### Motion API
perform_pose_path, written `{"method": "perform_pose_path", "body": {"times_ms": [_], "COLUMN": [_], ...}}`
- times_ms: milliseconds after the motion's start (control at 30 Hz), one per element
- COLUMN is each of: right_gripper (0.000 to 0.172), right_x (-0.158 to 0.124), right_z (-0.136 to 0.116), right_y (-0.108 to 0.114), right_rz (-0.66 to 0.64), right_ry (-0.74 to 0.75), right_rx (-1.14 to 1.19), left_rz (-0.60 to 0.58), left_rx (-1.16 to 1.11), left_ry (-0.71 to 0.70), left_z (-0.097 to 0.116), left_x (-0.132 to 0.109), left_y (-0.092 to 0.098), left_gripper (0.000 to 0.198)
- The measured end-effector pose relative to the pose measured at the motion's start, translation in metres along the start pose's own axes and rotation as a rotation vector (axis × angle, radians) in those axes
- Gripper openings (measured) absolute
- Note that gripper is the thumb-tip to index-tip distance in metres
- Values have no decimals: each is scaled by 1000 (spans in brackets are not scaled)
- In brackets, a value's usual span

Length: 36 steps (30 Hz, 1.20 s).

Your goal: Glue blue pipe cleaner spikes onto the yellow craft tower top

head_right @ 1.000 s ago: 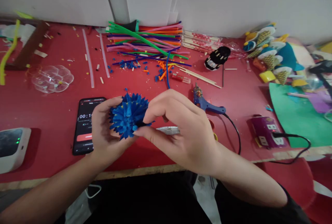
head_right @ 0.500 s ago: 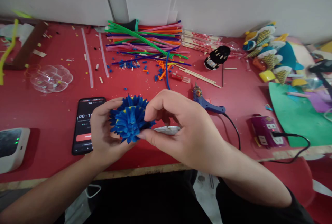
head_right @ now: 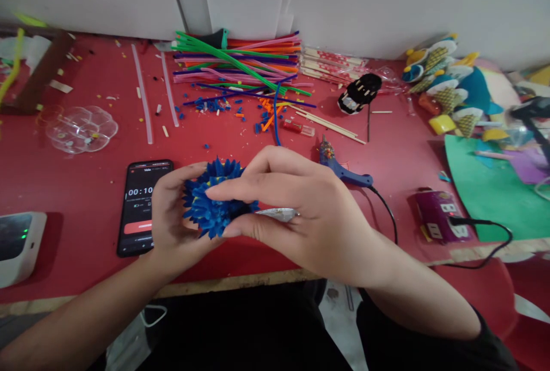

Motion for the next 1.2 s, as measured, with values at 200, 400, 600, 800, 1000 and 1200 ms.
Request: {"method": "perform_pose_path", "body": {"times_ms": [200, 400, 600, 800, 1000, 1200], "right_gripper": [19, 17, 16, 17, 16, 25], "right_x": [1, 2, 3, 4, 4, 4], "right_z": [2, 2, 2, 3, 4, 7], "right_y": [-2, -2, -1, -2, -2, 0], "right_rz": [-37, -68, -59, -55, -55, -35], "right_ry": [-43, -69, -40, -33, -42, -25], "right_rx": [-1, 36, 27, 13, 32, 29], "left_rz": [-13, -5, -8, -2, -5, 9], "left_rx": [-19, -21, -18, -68, -78, -106], "left_ry": [-29, -34, -6, 68, 80, 102], "left_z": [3, 2, 2, 0, -2, -1], "left_x": [0, 1, 1, -2, -2, 3], "left_y": [0, 0, -1, -3, -4, -7], "left_gripper": [82, 83, 82, 82, 82, 72]}}
Point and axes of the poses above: each hand's wrist, its own x-axis towards the middle knuckle, its own y-axis out of the back of the hand, z = x × y, the point moved 7 cm from there along x, towards the middle knuckle, and after that the axes turned 12 degrees about -y, right-handed, at the moved point
